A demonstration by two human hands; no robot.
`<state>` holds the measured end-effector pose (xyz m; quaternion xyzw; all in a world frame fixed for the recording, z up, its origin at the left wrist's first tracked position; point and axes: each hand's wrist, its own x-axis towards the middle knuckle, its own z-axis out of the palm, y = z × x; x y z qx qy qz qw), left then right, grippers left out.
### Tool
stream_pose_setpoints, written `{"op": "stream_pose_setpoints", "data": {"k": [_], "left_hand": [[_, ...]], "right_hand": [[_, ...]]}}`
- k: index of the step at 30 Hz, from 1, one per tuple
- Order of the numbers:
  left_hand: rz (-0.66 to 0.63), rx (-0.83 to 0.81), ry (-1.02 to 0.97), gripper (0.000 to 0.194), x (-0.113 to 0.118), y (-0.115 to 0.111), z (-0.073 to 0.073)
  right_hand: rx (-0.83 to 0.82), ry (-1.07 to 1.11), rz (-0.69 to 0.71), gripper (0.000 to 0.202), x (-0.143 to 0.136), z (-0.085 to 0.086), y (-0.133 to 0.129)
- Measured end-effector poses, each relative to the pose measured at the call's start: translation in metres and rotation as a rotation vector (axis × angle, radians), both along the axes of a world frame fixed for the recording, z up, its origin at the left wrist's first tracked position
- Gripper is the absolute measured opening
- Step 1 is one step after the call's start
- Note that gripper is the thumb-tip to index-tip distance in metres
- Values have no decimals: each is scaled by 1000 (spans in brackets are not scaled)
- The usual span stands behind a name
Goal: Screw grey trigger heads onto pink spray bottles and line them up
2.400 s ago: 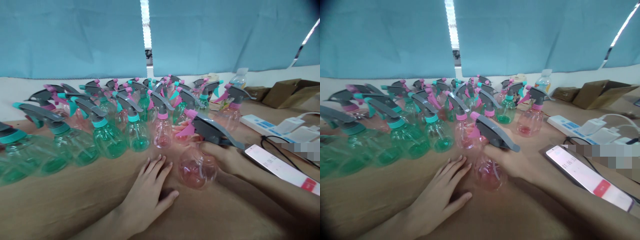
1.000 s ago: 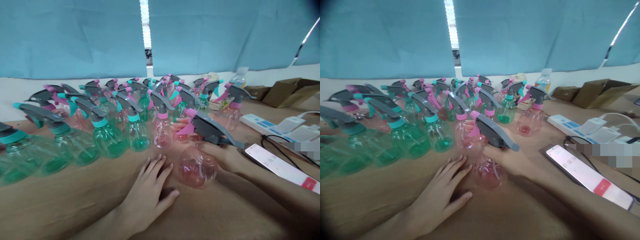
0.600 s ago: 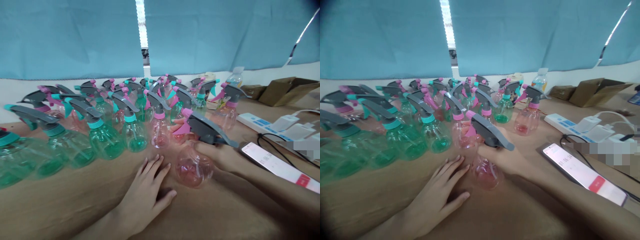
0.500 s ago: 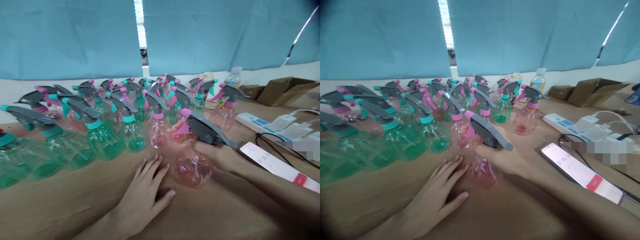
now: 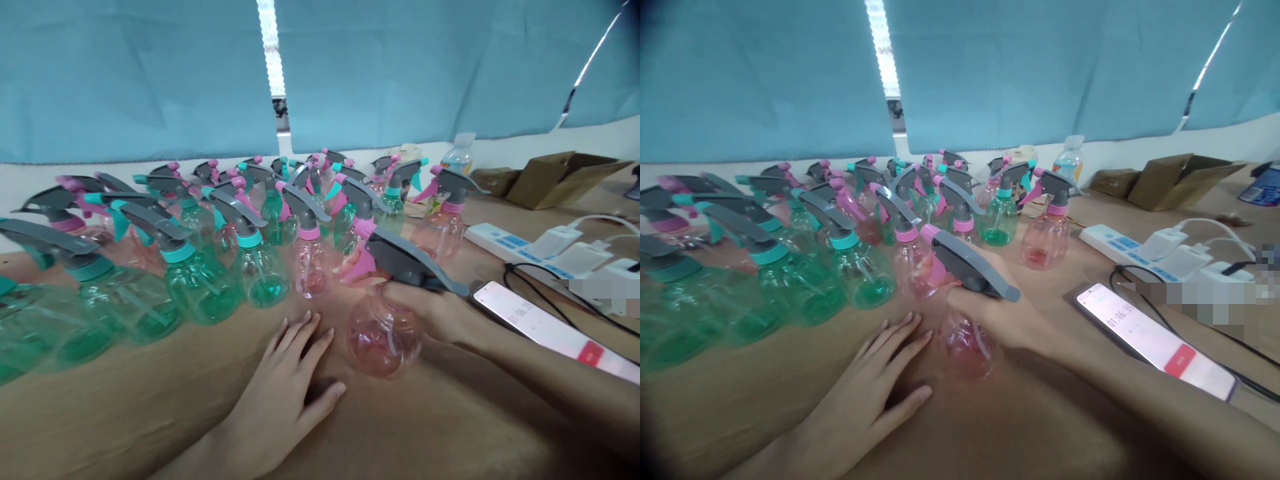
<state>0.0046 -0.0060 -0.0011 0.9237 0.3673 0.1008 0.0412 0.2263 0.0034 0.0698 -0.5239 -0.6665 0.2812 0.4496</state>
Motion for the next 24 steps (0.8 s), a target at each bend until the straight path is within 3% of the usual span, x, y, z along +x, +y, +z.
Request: {"op": "stream_pose_setpoints", "data": {"k": [14,24], "left_hand": [[-5,0,28,53,0,-1,1],[-4,-1,41,53,-1,-1,-1]], "right_hand": [[-115,17,-62,12,1,-3,5],[7,93,138,15,-3,0,6]]}}
